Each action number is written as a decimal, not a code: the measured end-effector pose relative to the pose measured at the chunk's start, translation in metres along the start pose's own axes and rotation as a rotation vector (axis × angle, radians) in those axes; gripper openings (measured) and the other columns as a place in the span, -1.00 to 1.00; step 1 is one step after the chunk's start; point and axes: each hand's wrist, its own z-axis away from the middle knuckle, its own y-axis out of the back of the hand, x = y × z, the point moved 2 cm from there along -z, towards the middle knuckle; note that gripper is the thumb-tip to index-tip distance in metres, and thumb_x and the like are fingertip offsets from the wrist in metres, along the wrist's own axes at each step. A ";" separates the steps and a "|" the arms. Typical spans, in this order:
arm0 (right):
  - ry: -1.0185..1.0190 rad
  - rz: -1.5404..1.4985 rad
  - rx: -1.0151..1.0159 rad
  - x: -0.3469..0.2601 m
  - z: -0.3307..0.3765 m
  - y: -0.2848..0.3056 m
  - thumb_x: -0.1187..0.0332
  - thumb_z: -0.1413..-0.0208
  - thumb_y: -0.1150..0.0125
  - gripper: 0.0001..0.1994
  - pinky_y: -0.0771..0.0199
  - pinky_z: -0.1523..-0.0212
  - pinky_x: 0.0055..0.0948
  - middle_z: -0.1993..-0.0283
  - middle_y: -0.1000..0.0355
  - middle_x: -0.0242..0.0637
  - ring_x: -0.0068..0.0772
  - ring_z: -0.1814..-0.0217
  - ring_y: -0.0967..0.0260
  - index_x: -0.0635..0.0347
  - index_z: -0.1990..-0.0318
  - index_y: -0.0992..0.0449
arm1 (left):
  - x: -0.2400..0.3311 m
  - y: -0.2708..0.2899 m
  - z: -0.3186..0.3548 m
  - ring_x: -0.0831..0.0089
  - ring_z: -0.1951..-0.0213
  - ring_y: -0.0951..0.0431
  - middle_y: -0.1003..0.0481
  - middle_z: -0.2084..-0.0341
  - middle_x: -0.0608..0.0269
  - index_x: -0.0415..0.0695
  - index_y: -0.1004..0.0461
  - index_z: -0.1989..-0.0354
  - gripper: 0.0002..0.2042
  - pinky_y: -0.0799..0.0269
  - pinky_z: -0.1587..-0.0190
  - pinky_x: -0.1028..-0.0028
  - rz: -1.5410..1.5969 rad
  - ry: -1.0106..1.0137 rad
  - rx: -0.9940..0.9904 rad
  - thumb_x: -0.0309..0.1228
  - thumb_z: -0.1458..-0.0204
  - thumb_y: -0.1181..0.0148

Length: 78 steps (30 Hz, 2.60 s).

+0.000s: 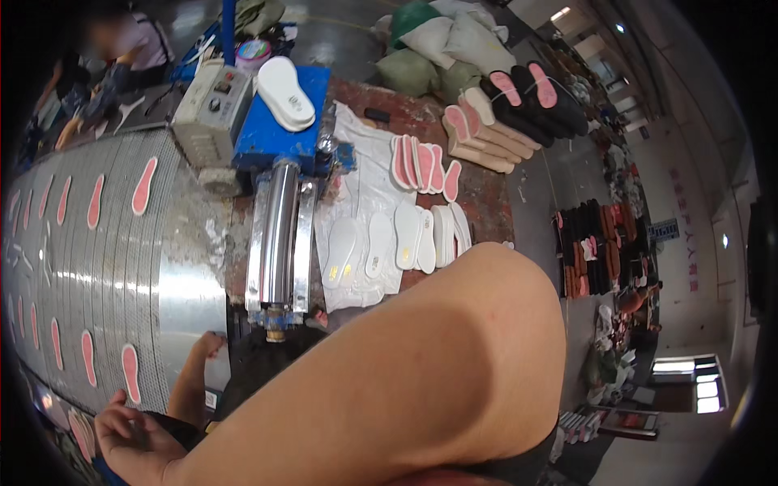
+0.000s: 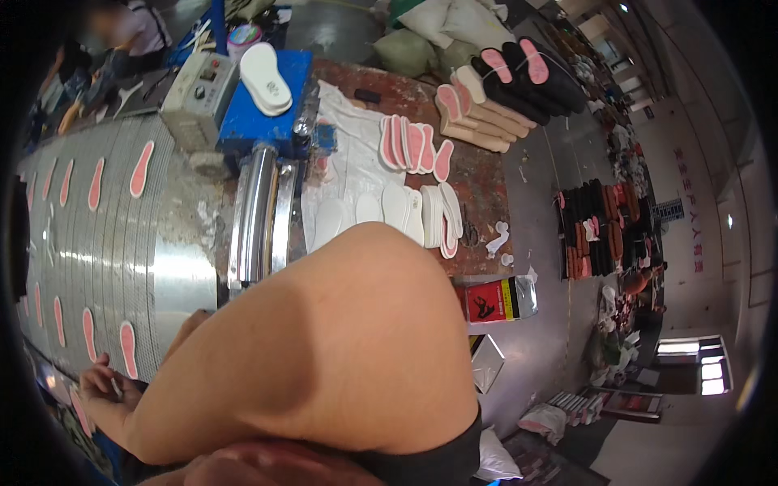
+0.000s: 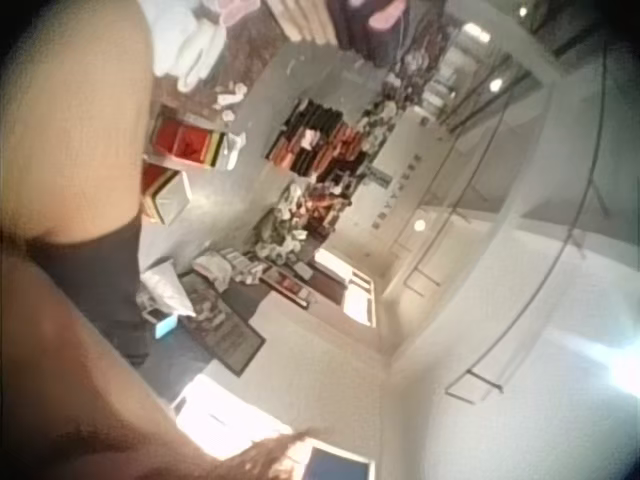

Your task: Apply adhesive to shoe insoles using a rolling machine and place them on a conveyor.

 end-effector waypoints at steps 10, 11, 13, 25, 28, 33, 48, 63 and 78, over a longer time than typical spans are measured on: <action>0.050 -0.149 0.001 0.011 -0.023 -0.033 0.30 0.23 -0.29 -0.70 -0.25 0.27 -0.36 0.30 -0.40 -0.34 -0.33 0.27 -0.30 0.13 0.26 -0.48 | -0.034 0.060 -0.025 0.62 0.45 -0.20 -0.36 0.46 0.29 -0.14 -0.32 0.56 -0.90 -0.07 0.34 0.63 -0.337 0.101 0.025 -0.52 0.09 0.15; 0.052 -0.155 -0.004 0.011 -0.025 -0.033 0.30 0.22 -0.29 -0.69 -0.25 0.26 -0.36 0.29 -0.40 -0.34 -0.32 0.26 -0.30 0.13 0.25 -0.47 | -0.037 0.064 -0.030 0.61 0.45 -0.20 -0.36 0.46 0.29 -0.14 -0.33 0.55 -0.90 -0.08 0.34 0.62 -0.343 0.123 0.014 -0.51 0.09 0.15; 0.053 -0.175 -0.006 0.013 -0.030 -0.033 0.29 0.21 -0.29 -0.68 -0.26 0.24 -0.35 0.27 -0.40 -0.32 -0.31 0.24 -0.30 0.14 0.23 -0.47 | -0.040 0.071 -0.040 0.59 0.44 -0.22 -0.37 0.46 0.28 -0.14 -0.34 0.53 -0.89 -0.10 0.32 0.60 -0.362 0.165 -0.009 -0.49 0.09 0.14; -0.007 -0.313 0.004 0.054 -0.074 -0.041 0.24 0.14 -0.26 -0.59 -0.31 0.10 -0.31 0.15 -0.40 -0.20 -0.24 0.09 -0.33 0.16 0.09 -0.42 | -0.029 0.077 -0.130 0.47 0.39 -0.31 -0.39 0.47 0.24 -0.17 -0.41 0.42 -0.82 -0.24 0.25 0.48 -0.499 0.495 -0.197 -0.37 0.06 0.11; -0.006 -0.364 -0.001 0.074 -0.086 -0.033 0.22 0.13 -0.26 -0.56 -0.32 0.07 -0.30 0.12 -0.40 -0.17 -0.22 0.06 -0.33 0.17 0.06 -0.40 | -0.071 0.094 -0.191 0.44 0.38 -0.34 -0.39 0.47 0.23 -0.17 -0.43 0.40 -0.79 -0.27 0.23 0.45 -0.571 0.570 -0.316 -0.34 0.05 0.10; -0.054 -0.485 0.161 0.171 -0.065 0.014 0.20 0.10 -0.25 -0.53 -0.34 0.01 -0.29 0.08 -0.40 -0.12 -0.19 -0.01 -0.34 0.18 0.00 -0.38 | -0.376 0.045 -0.222 0.11 0.00 -0.35 -0.40 0.08 0.02 -0.08 -0.49 0.15 -0.60 -0.30 0.00 0.30 -1.297 0.469 -1.266 -0.11 0.11 -0.05; -1.582 0.485 0.736 0.352 0.215 0.088 -0.05 0.16 -0.24 -0.39 -0.37 0.13 -0.15 0.25 -0.45 0.13 0.09 0.16 -0.42 0.35 0.10 -0.45 | -0.419 0.047 -0.197 0.07 -0.11 -0.31 -0.32 -0.04 -0.06 -0.28 -0.25 -0.07 -0.32 -0.27 -0.12 0.26 -1.811 0.420 -0.832 -0.12 0.24 -0.19; -1.173 -0.064 1.242 0.092 0.317 -0.114 0.46 0.26 -0.12 -0.40 -0.17 -0.12 -0.39 0.03 -0.29 -0.17 -0.24 -0.04 -0.25 0.24 -0.10 -0.30 | -0.342 -0.034 -0.228 0.21 0.13 -0.47 -0.49 0.21 0.10 -0.16 -0.41 0.11 -0.58 -0.34 0.05 0.36 -1.325 -0.230 -1.635 -0.36 0.22 -0.28; -1.204 -0.249 1.220 0.112 0.227 -0.160 0.28 0.14 -0.26 -0.29 -0.36 0.26 -0.35 0.12 -0.24 -0.14 -0.24 0.33 -0.31 0.12 -0.22 -0.09 | -0.188 -0.179 -0.089 0.10 -0.15 -0.24 -0.21 -0.15 0.11 -0.07 -0.25 -0.12 -0.26 -0.20 -0.16 0.26 -0.913 -1.172 -1.949 -0.40 0.38 -0.40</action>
